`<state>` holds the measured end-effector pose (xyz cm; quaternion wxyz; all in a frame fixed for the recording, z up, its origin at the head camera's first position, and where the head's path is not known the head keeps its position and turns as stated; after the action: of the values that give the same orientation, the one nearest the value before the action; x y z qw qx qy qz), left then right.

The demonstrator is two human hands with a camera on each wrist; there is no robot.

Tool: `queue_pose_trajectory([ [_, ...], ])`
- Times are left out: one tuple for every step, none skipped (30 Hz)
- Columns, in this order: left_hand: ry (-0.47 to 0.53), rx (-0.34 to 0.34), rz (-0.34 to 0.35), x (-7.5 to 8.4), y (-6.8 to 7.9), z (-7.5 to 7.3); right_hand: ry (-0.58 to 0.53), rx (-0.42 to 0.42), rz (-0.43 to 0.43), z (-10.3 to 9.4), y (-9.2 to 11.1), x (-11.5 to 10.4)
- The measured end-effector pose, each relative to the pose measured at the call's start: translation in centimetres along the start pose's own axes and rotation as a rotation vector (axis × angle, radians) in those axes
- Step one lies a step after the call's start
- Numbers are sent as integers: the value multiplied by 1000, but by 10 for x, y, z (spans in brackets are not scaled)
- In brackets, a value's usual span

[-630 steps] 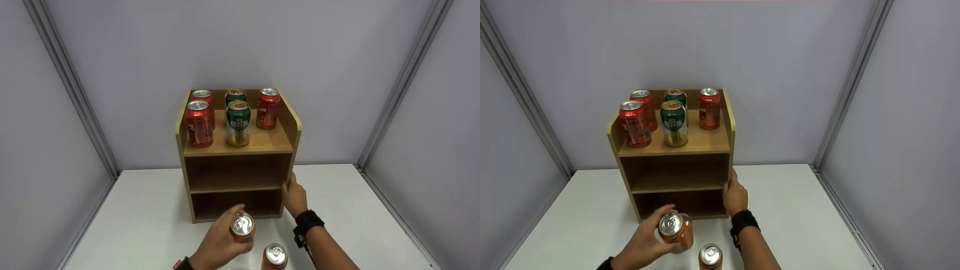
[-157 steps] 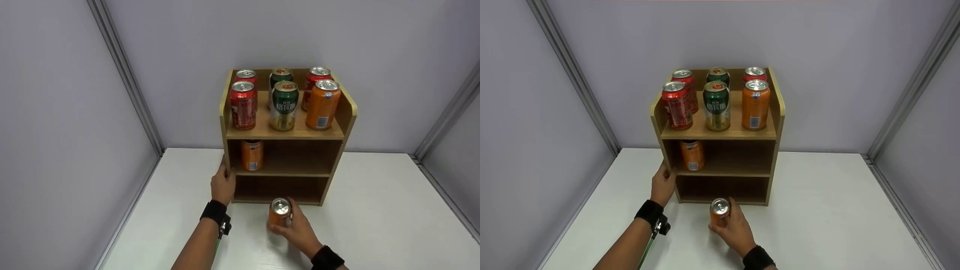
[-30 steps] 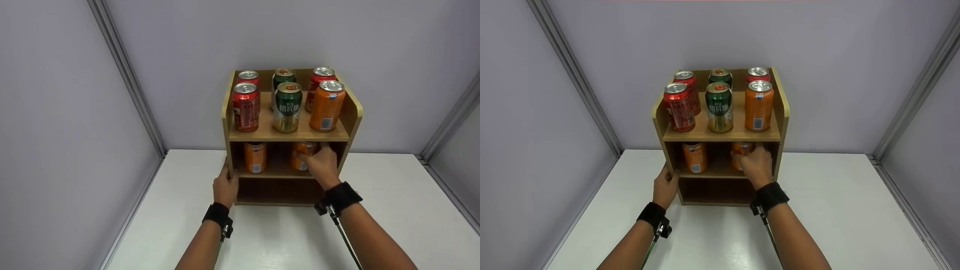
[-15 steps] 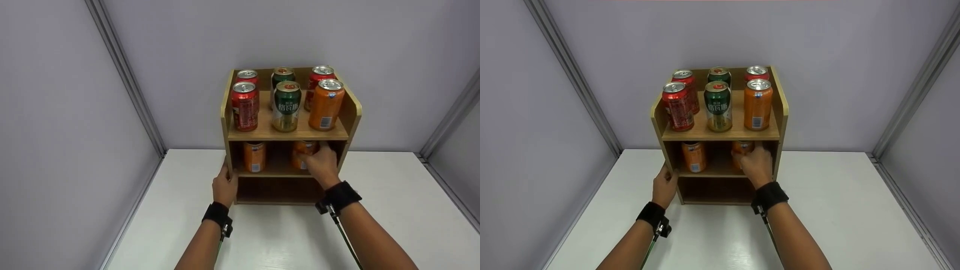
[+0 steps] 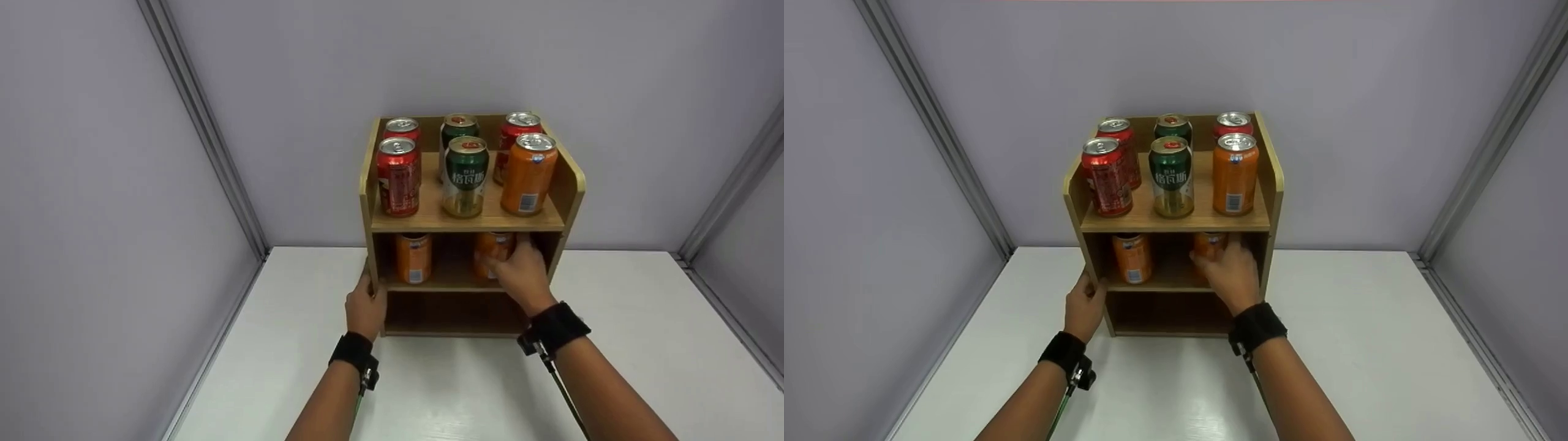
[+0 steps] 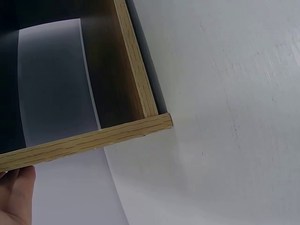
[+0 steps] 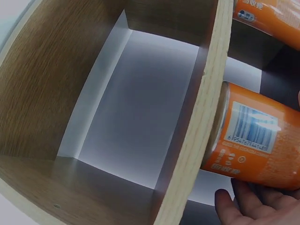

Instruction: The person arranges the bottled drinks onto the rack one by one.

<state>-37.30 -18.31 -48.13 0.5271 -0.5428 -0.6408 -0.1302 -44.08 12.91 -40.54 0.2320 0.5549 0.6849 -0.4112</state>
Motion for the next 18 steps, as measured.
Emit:
queue_pose_trajectory([
  [-1,1,-1,0,0,0,8,5,-4,-1,2,-1],
  [-2,2,-1,0,0,0,15,11,-9,-3,4,-2],
  [-3,4,0,0,0,0,26,21,-20,-5,7,-4],
  [-4,4,3,1,0,0,29,35,-33,-8,10,-5],
  [-7,6,8,2,0,0,30,52,-51,-11,12,-7],
  [-8,6,11,3,-1,0,28,67,-71,-14,15,-10],
  [-6,6,13,3,-1,0,26,81,-94,-17,17,-12],
  [-4,6,16,4,-2,0,22,94,-118,-19,20,-14],
  [-1,4,17,4,-2,0,17,106,-144,-22,22,-17],
  [2,2,15,5,-2,0,12,116,-167,-24,24,-19],
  [4,2,15,5,-2,0,11,126,-188,-25,26,-21],
  [6,0,14,5,-2,0,10,134,-204,-26,28,-22],
  [8,0,13,4,-1,0,8,139,-218,-27,30,-23],
  [6,1,12,4,-1,0,5,144,-229,-27,32,-23],
  [4,2,9,3,-1,0,2,147,-237,-28,35,-24],
  [1,4,4,3,0,0,-2,149,-244,-28,37,-24],
  [1,6,2,2,0,0,-6,150,-248,-28,40,-23],
  [4,8,-3,1,0,0,-9,149,-249,-28,43,-21],
])
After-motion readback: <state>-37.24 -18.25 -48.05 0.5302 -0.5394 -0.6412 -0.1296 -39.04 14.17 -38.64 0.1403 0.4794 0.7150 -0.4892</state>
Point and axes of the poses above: each hand's wrist, its own y-axis away from the middle knuckle, its own z-axis out of the palm, x = y × z, the point moved 9 cm from there along -y, towards the middle knuckle
